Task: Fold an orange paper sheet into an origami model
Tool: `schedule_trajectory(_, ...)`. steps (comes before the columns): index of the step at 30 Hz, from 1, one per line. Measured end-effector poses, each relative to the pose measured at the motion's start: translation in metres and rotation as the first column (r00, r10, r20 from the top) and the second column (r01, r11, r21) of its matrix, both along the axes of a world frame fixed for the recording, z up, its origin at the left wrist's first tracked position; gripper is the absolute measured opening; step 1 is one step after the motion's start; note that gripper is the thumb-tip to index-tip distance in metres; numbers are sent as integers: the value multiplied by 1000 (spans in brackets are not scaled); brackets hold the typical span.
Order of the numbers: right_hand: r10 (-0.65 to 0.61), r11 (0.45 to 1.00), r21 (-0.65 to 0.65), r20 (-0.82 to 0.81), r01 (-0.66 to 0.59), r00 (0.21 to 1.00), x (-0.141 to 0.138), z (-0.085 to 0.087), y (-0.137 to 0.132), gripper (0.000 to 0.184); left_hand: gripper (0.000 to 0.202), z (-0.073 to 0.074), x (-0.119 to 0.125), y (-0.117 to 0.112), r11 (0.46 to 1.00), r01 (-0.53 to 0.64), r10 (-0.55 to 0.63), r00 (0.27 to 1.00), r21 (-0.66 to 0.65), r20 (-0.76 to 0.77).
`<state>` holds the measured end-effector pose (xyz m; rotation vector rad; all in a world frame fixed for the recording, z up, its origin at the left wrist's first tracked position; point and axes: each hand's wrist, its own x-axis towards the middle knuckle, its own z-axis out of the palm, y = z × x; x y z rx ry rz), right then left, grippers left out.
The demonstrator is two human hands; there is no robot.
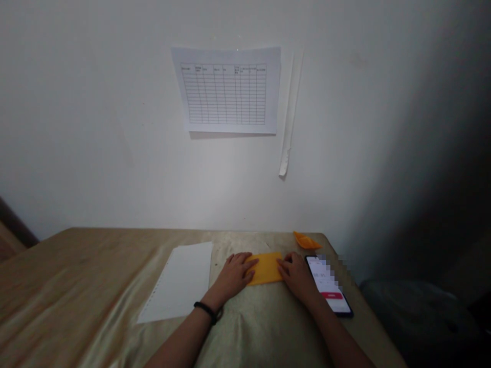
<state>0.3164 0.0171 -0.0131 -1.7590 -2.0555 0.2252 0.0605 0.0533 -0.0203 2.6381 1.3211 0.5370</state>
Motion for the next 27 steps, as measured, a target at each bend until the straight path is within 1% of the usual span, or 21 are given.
schedule_trajectory(5, -12, 1000, -10, 20, 12, 1000, -2, 5, -3, 36, 41, 0, 0, 2, 1000, 4, -3, 1000, 28, -27)
schedule_trajectory(12, -26, 999, -18, 48, 27, 999, -4, 6, -3, 38, 43, 0, 2, 2, 1000, -1, 2, 999, 12, -36)
schedule_trajectory(18, -42, 998, -36, 71, 45, 997, -5, 4, -2, 41, 42, 3, 4, -1, 997, -44, 46, 999, 58, -26)
schedule_trajectory(21, -41, 998, -37, 81, 44, 996, -5, 4, -1, 43, 41, 5, 4, -2, 996, -68, 70, 997, 59, -21)
schedule_trajectory(23, -15, 999, -30, 79, 17, 997, -7, 4, -1, 46, 41, 6, 4, -3, 995, -83, 84, 996, 45, -14)
schedule_trajectory(25, 62, 997, -43, 66, -59, 996, -9, 3, -1, 49, 40, 8, 4, -5, 995, -97, 97, 995, 34, -2)
schedule_trajectory(27, 141, 987, -88, 47, -137, 989, -12, 3, -3, 49, 39, 10, 4, -6, 993, -114, 113, 994, 28, 9)
